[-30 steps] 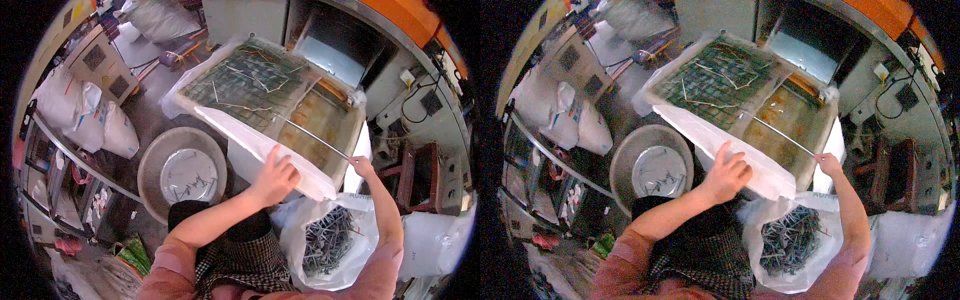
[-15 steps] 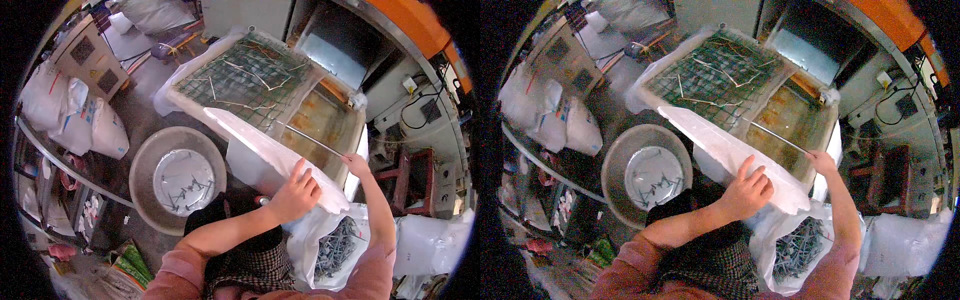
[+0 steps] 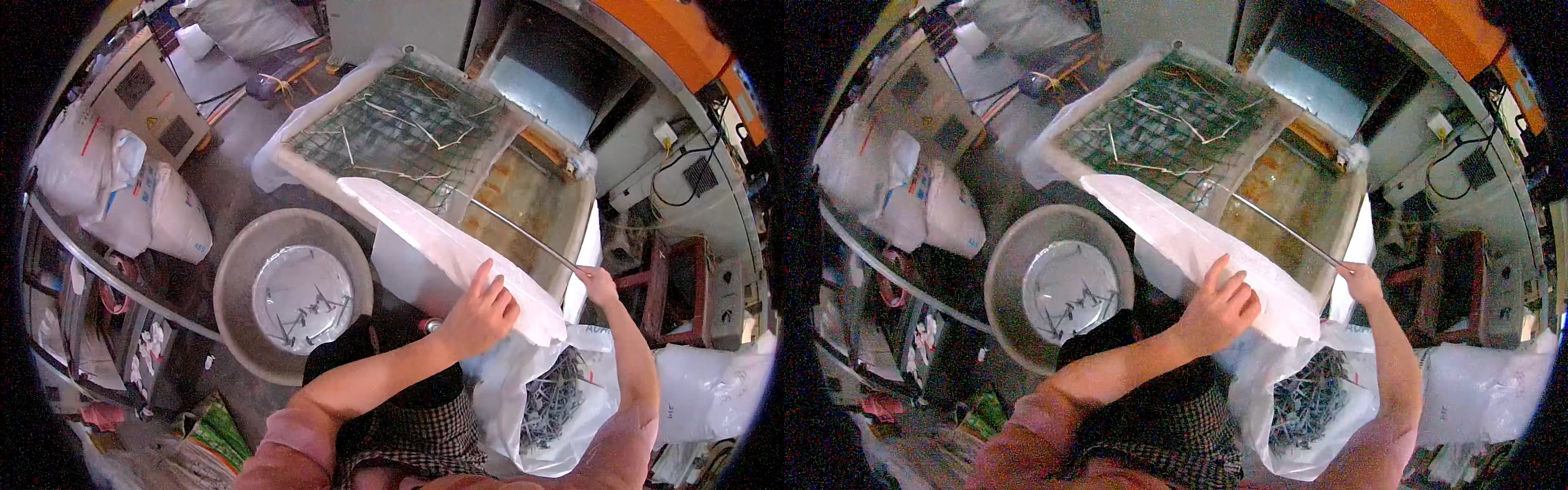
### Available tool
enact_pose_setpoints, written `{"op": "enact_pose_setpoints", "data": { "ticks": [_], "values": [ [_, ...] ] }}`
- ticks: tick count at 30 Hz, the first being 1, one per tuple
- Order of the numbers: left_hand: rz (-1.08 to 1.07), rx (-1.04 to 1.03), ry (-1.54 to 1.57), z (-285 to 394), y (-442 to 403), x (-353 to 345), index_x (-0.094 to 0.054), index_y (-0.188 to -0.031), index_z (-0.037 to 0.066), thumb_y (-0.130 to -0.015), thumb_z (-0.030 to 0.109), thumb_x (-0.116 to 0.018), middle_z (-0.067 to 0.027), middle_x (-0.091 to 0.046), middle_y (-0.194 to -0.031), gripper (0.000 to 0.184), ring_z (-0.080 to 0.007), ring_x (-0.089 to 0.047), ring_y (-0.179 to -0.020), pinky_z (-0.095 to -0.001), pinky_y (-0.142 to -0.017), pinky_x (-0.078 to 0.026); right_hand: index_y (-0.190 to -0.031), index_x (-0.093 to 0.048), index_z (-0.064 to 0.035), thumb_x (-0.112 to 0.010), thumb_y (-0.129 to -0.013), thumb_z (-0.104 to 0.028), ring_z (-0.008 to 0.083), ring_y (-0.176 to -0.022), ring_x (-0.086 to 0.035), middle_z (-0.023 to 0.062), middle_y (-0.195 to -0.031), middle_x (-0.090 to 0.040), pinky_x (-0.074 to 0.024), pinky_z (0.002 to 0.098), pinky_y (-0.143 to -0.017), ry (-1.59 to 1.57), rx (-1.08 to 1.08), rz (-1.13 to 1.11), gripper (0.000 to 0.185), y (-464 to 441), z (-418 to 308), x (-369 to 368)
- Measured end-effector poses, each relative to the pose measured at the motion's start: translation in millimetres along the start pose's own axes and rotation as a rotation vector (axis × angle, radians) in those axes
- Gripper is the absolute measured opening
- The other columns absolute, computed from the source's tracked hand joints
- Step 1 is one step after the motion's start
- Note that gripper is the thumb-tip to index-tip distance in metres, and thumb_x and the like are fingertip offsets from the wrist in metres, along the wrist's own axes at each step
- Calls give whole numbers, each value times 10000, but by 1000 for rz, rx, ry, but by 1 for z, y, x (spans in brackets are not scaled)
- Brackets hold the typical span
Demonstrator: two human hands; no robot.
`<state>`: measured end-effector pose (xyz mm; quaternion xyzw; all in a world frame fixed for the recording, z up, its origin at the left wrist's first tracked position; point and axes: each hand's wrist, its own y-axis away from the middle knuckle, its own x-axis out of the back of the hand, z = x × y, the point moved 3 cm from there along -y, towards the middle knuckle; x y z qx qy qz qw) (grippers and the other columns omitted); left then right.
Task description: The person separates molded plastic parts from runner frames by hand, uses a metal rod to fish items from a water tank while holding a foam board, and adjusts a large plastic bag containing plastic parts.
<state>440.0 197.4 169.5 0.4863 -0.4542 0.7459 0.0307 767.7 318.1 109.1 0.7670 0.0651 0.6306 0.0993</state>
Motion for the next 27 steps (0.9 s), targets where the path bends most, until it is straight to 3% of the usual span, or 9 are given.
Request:
{"op": "enact_pose_setpoints", "data": {
  "ticks": [5,7,10,16,20,22,24,26,27],
  "values": [
    [-7,-15,-21,0,1,-4,-564,-802,12,-768,149,-509,-125,-555,-783,151,-281,-559,-931,-581,-979,-302,-1092,-632,-150,-529,-867,-403,317,-967,-597,152,-1014,-636,-461,383,-840,-56,-47,-123,355,-32,-56,-33],
    [-12,-7,-9,-1,0,-4,-565,-798,16,-767,155,-509,-123,-557,-784,153,-278,-560,-932,-581,-980,-299,-1109,-625,-174,-501,-864,-446,328,-971,-586,146,-1045,-624,-453,398,-852,-28,37,-153,386,-39,-69,-38],
    [-2,9,-1,-4,0,-1,-567,-796,22,-763,163,-508,-116,-560,-784,156,-272,-560,-933,-581,-984,-293,-1112,-619,-156,-530,-863,-406,333,-983,-578,176,-1034,-618,-455,400,-846,68,-3,-86,364,-20,-70,2],
    [1,-8,1,-5,-1,3,-566,-804,25,-757,157,-503,-107,-560,-780,154,-268,-562,-934,-579,-987,-289,-1014,-644,-84,-517,-875,-349,367,-898,-595,205,-914,-626,-464,420,-768,73,27,-46,325,18,36,38],
    [-4,-8,9,-3,-3,9,-568,-795,23,-755,157,-502,-107,-561,-778,154,-267,-566,-927,-575,-986,-294,-955,-642,-34,-493,-891,-348,384,-905,-589,215,-919,-626,-469,429,-781,33,-66,-67,354,25,57,31],
    [-10,-7,11,-3,-2,6,-569,-796,23,-752,157,-503,-108,-562,-781,156,-267,-566,-925,-573,-987,-296,-941,-626,-26,-461,-903,-336,393,-918,-577,218,-928,-619,-466,435,-768,42,28,-35,353,4,63,5],
    [-18,1,11,-4,0,3,-570,-797,22,-750,158,-503,-108,-563,-784,159,-267,-567,-922,-571,-987,-297,-933,-614,-23,-439,-909,-344,394,-888,-574,226,-892,-608,-450,453,-752,222,278,-20,366,-30,62,-24],
    [-3,6,23,-4,2,1,-572,-801,25,-746,161,-508,-107,-566,-788,160,-262,-567,-927,-568,-983,-306,-944,-613,-58,-433,-899,-308,358,-935,-582,197,-979,-619,-469,417,-805,145,-25,-63,312,-69,50,-49],
    [-2,10,20,-4,3,1,-572,-801,25,-746,161,-508,-107,-566,-788,160,-262,-567,-927,-568,-983,-306,-956,-619,-70,-432,-897,-316,346,-938,-586,184,-984,-624,-469,409,-816,162,38,-37,315,-81,34,-55]
  ]
}}
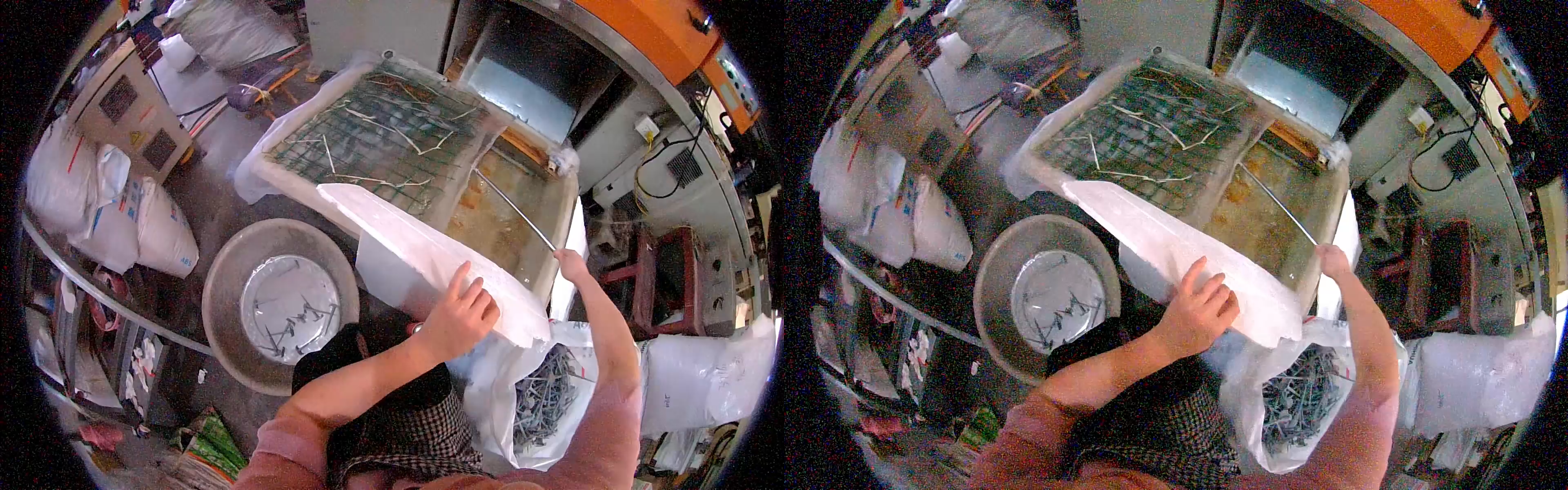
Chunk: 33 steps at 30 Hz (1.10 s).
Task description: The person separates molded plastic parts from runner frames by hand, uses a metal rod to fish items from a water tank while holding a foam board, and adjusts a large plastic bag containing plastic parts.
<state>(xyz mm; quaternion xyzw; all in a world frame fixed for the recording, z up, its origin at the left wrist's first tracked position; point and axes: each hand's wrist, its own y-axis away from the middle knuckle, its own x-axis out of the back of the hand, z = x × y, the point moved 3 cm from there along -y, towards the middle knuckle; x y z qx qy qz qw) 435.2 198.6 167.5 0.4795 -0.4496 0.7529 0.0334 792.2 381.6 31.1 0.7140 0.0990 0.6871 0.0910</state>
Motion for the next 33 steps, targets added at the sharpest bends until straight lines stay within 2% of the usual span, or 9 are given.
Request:
{"op": "enact_pose_setpoints", "data": {
  "ticks": [2,5,7,13,18,20,22,26,33],
  "values": [
    [-6,-12,-24,-1,1,0,-574,-803,29,-748,164,-515,-103,-567,-783,158,-256,-570,-925,-566,-977,-317,-967,-625,-82,-432,-896,-324,333,-941,-591,171,-989,-628,-470,400,-828,21,67,31,318,-25,-26,-12],
    [-12,-9,-11,-6,3,0,-575,-808,31,-751,165,-520,-105,-576,-795,156,-253,-575,-923,-565,-973,-325,-1010,-623,-99,-419,-906,-330,319,-948,-595,160,-994,-630,-469,398,-831,-250,-66,40,325,-57,-49,-31],
    [-14,-3,-8,-9,5,-2,-574,-811,31,-753,165,-520,-109,-580,-805,156,-253,-577,-924,-565,-973,-325,-1066,-609,-45,-435,-914,-365,341,-998,-570,192,-1017,-619,-446,393,-839,-375,79,106,395,-71,-74,-33],
    [-25,-14,8,-13,4,-1,-572,-816,24,-751,164,-526,-117,-589,-817,160,-253,-579,-932,-572,-967,-328,-1044,-599,-78,-424,-908,-336,362,-975,-564,181,-1008,-612,-450,440,-842,-315,82,108,341,-121,-108,-50],
    [-9,-10,-1,-14,1,0,-572,-813,18,-746,158,-533,-122,-583,-811,160,-255,-579,-930,-576,-967,-329,-1046,-589,-60,-422,-907,-334,374,-995,-550,198,-1062,-583,-443,443,-850,-153,109,73,350,-91,-72,-14],
    [-2,-7,9,-13,2,-2,-571,-806,15,-746,153,-534,-130,-577,-813,155,-263,-576,-924,-579,-966,-330,-1036,-595,-37,-412,-915,-333,383,-990,-551,213,-1044,-590,-438,428,-861,-106,229,66,368,-52,-45,3],
    [23,-10,17,-9,2,-1,-569,-804,12,-749,151,-533,-131,-572,-809,154,-267,-571,-926,-583,-961,-331,-1034,-597,-5,-416,-921,-327,387,-983,-554,227,-1024,-597,-441,413,-857,-181,81,-17,386,-5,-36,27],
    [36,-35,-10,-4,2,-3,-563,-802,3,-760,146,-525,-127,-554,-792,154,-277,-559,-936,-586,-963,-324,-1057,-596,-18,-441,-920,-316,392,-976,-559,239,-1004,-600,-441,414,-851,-291,140,20,362,34,-30,23],
    [18,-9,5,-9,3,-7,-566,-807,20,-773,149,-517,-110,-549,-790,142,-269,-554,-947,-576,-979,-305,-1063,-593,-38,-453,-915,-300,397,-965,-561,230,-984,-604,-450,420,-826,-343,180,-5,332,-14,-109,-4]
  ]
}}
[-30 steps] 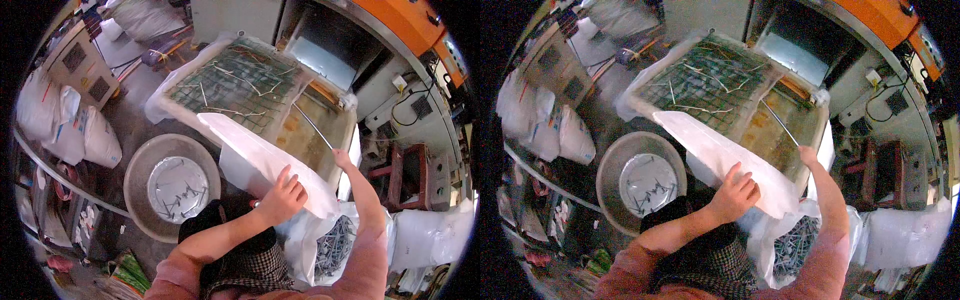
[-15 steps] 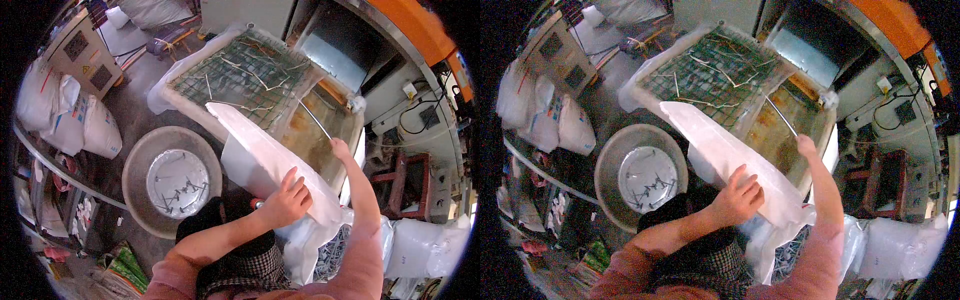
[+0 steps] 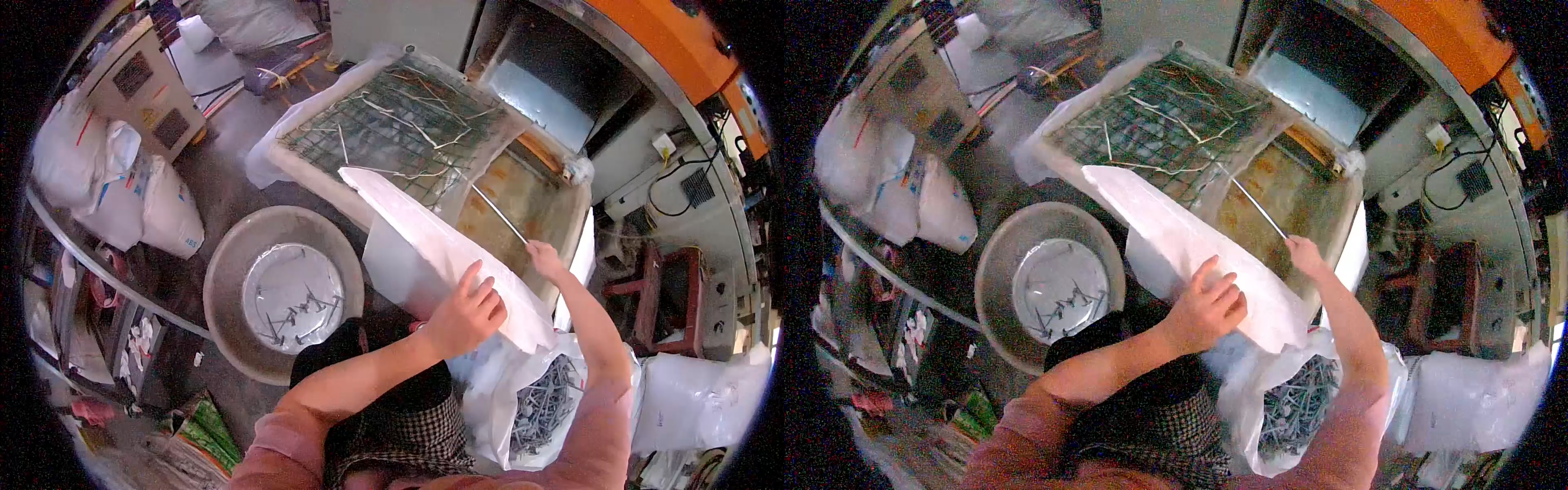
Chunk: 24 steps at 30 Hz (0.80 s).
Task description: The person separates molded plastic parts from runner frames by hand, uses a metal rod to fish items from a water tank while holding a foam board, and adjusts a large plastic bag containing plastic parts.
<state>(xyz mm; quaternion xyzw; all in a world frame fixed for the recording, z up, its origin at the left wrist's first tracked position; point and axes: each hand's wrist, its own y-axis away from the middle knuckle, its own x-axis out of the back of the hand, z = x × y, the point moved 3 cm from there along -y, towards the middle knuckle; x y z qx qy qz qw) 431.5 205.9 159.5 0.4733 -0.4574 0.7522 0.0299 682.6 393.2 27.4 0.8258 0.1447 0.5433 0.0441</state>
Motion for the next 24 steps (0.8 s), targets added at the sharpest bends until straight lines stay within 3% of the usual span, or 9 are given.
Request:
{"op": "enact_pose_setpoints", "data": {
  "ticks": [5,9,10,11,12,14,18,24],
  "values": [
    [-1,4,14,-6,-1,3,-569,-813,22,-766,137,-531,-103,-547,-786,130,-265,-561,-947,-583,-976,-302,-1077,-594,-68,-451,-914,-305,396,-963,-561,230,-997,-599,-451,431,-828,-9,55,31,321,-17,-10,-3],
    [20,3,21,-5,1,3,-568,-812,19,-762,134,-537,-104,-548,-787,129,-264,-562,-945,-583,-979,-297,-1096,-596,-77,-458,-915,-315,389,-986,-558,228,-1029,-595,-447,416,-854,126,-24,31,329,39,24,62],
    [16,-7,11,-4,2,3,-568,-812,19,-763,137,-536,-106,-551,-790,132,-264,-561,-946,-584,-980,-296,-1070,-593,6,-495,-898,-277,366,-968,-578,226,-996,-612,-453,383,-838,87,-25,68,345,56,40,77],
    [9,-20,3,-2,2,3,-567,-812,18,-764,140,-535,-107,-554,-794,135,-263,-559,-947,-585,-981,-294,-1067,-594,9,-499,-898,-254,370,-973,-575,229,-990,-612,-453,379,-834,113,61,81,326,80,36,95],
    [8,-23,7,-1,3,3,-567,-812,18,-764,140,-535,-107,-554,-794,135,-263,-559,-947,-585,-981,-294,-1063,-590,18,-495,-902,-248,373,-973,-574,229,-998,-610,-452,378,-831,185,-59,40,325,101,27,112],
    [15,-30,-22,1,4,1,-570,-811,19,-763,142,-534,-109,-556,-797,136,-264,-558,-948,-585,-980,-298,-1072,-590,-1,-491,-905,-222,366,-967,-581,230,-1002,-607,-454,378,-821,184,-77,34,295,130,30,131],
    [21,-26,-10,1,4,3,-571,-803,21,-764,143,-533,-105,-558,-797,133,-261,-558,-947,-582,-980,-302,-1087,-588,-14,-492,-905,-221,358,-957,-590,224,-982,-617,-457,368,-814,120,-30,-3,292,137,27,123],
    [44,-8,-10,-5,8,0,-577,-807,33,-758,131,-541,-101,-565,-804,115,-252,-561,-950,-569,-983,-308,-1093,-583,-4,-492,-905,-244,357,-950,-593,222,-985,-621,-460,371,-817,75,26,0,318,71,28,55]
  ]
}}
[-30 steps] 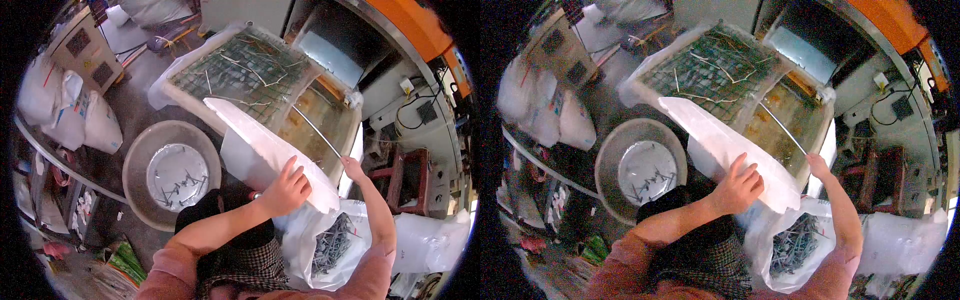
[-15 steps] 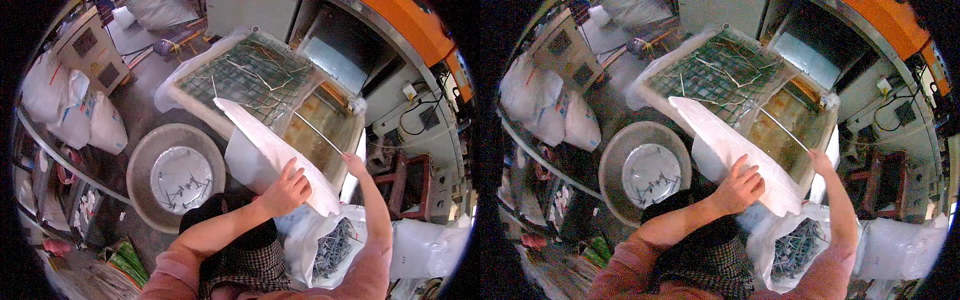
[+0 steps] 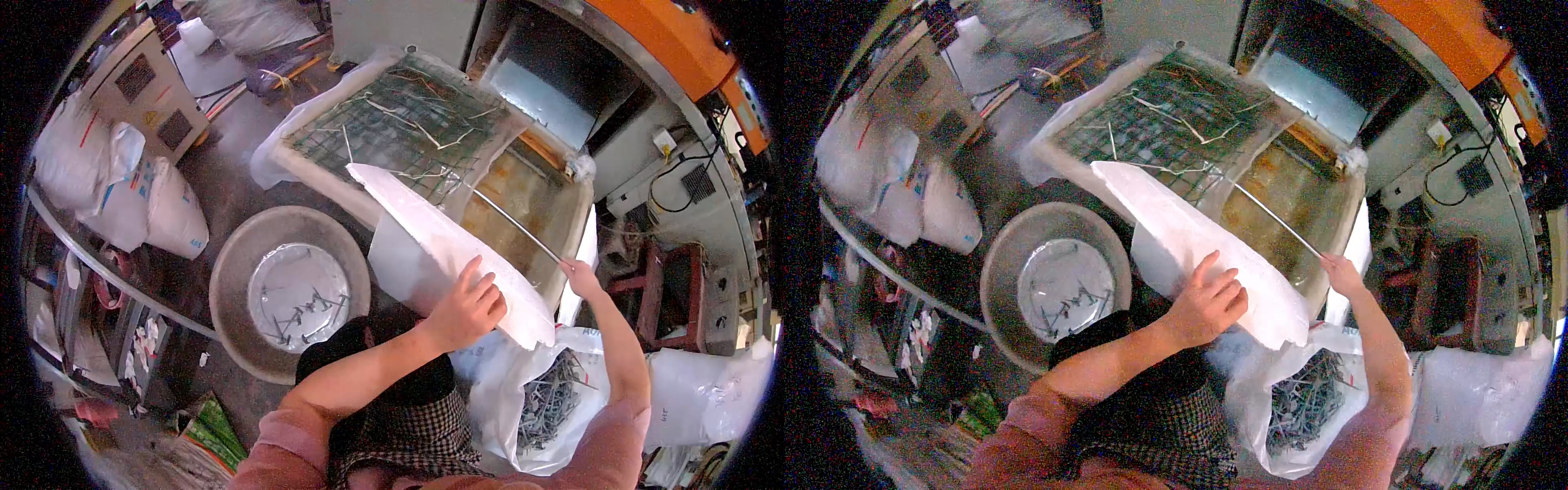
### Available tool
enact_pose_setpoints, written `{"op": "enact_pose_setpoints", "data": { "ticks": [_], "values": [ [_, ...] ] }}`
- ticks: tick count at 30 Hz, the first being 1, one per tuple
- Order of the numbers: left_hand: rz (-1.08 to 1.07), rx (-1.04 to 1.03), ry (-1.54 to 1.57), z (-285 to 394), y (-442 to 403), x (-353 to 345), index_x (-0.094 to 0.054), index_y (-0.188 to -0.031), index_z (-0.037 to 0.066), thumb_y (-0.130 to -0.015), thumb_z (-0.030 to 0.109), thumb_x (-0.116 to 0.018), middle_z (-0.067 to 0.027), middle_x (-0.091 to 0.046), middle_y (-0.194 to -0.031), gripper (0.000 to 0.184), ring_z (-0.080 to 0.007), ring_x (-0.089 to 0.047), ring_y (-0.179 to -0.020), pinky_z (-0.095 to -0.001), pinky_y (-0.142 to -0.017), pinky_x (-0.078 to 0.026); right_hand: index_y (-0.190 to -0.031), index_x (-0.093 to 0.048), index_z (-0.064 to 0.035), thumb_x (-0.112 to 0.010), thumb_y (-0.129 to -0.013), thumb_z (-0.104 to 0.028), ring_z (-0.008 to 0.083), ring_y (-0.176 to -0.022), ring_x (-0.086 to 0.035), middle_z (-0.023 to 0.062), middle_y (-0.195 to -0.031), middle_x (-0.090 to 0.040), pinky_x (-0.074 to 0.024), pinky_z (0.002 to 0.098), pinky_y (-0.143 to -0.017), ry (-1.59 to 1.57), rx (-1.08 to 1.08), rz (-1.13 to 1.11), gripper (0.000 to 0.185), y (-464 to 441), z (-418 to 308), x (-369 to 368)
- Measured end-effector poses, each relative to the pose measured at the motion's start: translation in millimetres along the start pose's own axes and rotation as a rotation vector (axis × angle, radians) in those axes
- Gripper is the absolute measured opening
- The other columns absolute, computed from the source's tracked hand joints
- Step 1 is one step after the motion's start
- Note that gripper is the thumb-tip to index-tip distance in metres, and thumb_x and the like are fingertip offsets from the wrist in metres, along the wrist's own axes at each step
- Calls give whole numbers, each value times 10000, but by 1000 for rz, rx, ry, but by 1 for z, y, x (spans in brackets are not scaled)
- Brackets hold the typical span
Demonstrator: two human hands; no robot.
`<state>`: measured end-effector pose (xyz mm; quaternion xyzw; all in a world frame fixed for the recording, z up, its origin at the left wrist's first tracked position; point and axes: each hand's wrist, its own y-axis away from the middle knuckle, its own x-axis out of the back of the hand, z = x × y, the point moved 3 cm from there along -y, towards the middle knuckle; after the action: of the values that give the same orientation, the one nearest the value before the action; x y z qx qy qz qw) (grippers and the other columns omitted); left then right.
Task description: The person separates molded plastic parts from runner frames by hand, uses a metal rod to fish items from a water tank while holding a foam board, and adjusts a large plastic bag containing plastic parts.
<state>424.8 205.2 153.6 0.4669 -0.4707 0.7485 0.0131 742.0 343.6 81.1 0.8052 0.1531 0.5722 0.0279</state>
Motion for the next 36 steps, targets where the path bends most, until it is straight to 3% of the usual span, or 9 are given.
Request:
{"op": "enact_pose_setpoints", "data": {
  "ticks": [4,5,12,15,18,22,25,26,36],
  "values": [
    [23,-7,37,0,-2,2,-573,-778,15,-748,157,-511,-135,-576,-808,158,-279,-568,-929,-570,-1004,-291,-1098,-589,-17,-490,-904,-296,350,-952,-594,218,-1011,-616,-455,379,-840,-11,53,39,354,-37,-36,-30],
    [11,-16,20,-1,-2,2,-575,-782,18,-750,157,-506,-133,-578,-814,158,-280,-568,-934,-570,-1006,-287,-1109,-593,-46,-492,-903,-314,345,-956,-593,204,-1024,-617,-452,377,-843,-6,-61,7,353,-36,-37,-23],
    [-55,-36,12,12,-4,8,-578,-815,21,-771,141,-525,-120,-571,-818,138,-267,-563,-961,-579,-980,-305,-1086,-620,-73,-542,-875,-291,345,-884,-617,186,-939,-641,-477,368,-770,244,-111,87,313,56,-3,101],
    [-34,-34,1,15,-6,8,-577,-811,20,-768,138,-525,-123,-572,-811,136,-267,-565,-955,-581,-977,-307,-1082,-608,-23,-562,-868,-258,343,-901,-617,206,-964,-632,-476,369,-771,234,-293,-19,321,95,-20,138],
    [-37,-31,-21,15,-7,7,-576,-808,20,-764,137,-526,-121,-570,-802,135,-265,-566,-952,-578,-982,-303,-1057,-627,-68,-570,-860,-292,337,-863,-625,191,-921,-638,-487,370,-754,158,-108,-3,303,97,11,124],
    [-12,-5,-18,11,-5,2,-574,-813,24,-752,141,-533,-111,-565,-801,138,-259,-564,-955,-572,-988,-303,-1040,-625,-19,-564,-871,-251,259,-839,-641,164,-927,-662,-479,331,-775,-22,62,-69,293,58,20,66],
    [-6,14,-33,7,-5,2,-573,-814,29,-744,145,-534,-103,-565,-815,140,-254,-563,-960,-570,-989,-307,-1066,-618,-38,-573,-861,-270,295,-850,-635,188,-957,-642,-482,342,-758,65,-107,-122,313,23,-6,31],
    [-10,19,-37,4,-6,2,-572,-811,33,-741,148,-533,-99,-567,-826,140,-252,-562,-961,-570,-989,-310,-1069,-618,-41,-577,-857,-270,319,-883,-623,186,-989,-634,-479,358,-779,77,8,-75,315,5,6,11],
    [4,11,-42,5,-5,-3,-564,-805,44,-737,182,-511,-108,-570,-865,162,-272,-545,-981,-576,-992,-308,-1083,-613,-49,-553,-870,-290,321,-959,-602,179,-1015,-629,-462,360,-832,-71,77,-24,327,-53,-36,-48]
  ]
}}
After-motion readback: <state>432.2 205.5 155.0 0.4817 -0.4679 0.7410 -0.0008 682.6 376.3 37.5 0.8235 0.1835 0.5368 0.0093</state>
